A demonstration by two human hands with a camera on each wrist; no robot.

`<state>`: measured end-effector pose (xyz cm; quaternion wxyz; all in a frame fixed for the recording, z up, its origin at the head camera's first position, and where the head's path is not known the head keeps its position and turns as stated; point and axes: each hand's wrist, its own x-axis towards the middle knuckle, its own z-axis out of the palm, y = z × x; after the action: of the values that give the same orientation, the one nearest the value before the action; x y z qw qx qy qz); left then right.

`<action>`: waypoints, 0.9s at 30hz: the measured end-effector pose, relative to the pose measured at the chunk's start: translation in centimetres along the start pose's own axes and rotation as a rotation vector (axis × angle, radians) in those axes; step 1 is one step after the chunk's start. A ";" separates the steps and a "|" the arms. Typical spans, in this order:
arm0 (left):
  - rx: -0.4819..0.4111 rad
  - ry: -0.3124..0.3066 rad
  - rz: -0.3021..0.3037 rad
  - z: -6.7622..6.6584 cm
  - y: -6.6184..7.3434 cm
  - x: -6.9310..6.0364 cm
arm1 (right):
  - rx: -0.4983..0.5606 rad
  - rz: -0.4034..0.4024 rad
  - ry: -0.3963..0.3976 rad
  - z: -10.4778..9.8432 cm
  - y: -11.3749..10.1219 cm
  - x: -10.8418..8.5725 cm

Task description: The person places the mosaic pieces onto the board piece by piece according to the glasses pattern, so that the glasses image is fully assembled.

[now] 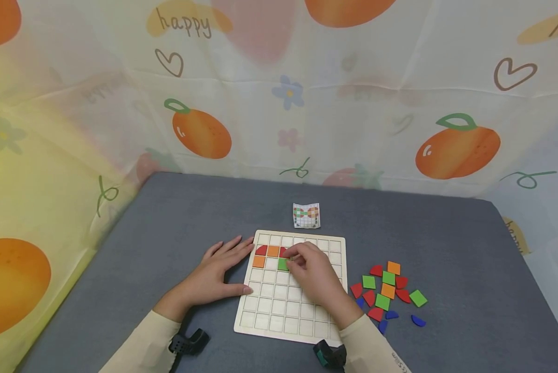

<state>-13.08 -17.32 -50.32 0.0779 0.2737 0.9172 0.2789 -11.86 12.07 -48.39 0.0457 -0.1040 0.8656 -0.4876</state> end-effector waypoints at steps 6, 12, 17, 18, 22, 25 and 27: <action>-0.007 0.009 0.012 0.1 -0.2 0.0 | 0.058 0.031 -0.008 0.0 -0.1 -0.1; -0.008 0.009 0.012 0.0 -0.1 -0.1 | 0.119 0.036 -0.013 -0.2 0.0 -0.2; -0.013 0.004 0.006 0.0 -0.1 0.0 | 0.146 0.024 0.000 -0.6 0.0 -0.3; -0.013 0.004 0.006 0.0 0.0 0.0 | 0.151 0.015 0.004 -0.7 -0.1 -0.3; -0.015 0.005 0.003 0.0 0.0 0.0 | 0.223 -0.018 -0.009 -1.3 -0.3 -0.5; -0.015 0.004 0.001 -0.1 0.0 0.0 | 0.282 -0.025 -0.025 -1.8 -0.3 -0.7; -0.012 0.000 -0.002 0.0 -0.1 0.0 | 0.309 -0.025 -0.030 -2.2 -0.4 -0.8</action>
<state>-13.12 -17.37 -50.33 0.0801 0.2724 0.9157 0.2844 -11.42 13.87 -46.97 0.0678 -0.1136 0.7781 -0.6141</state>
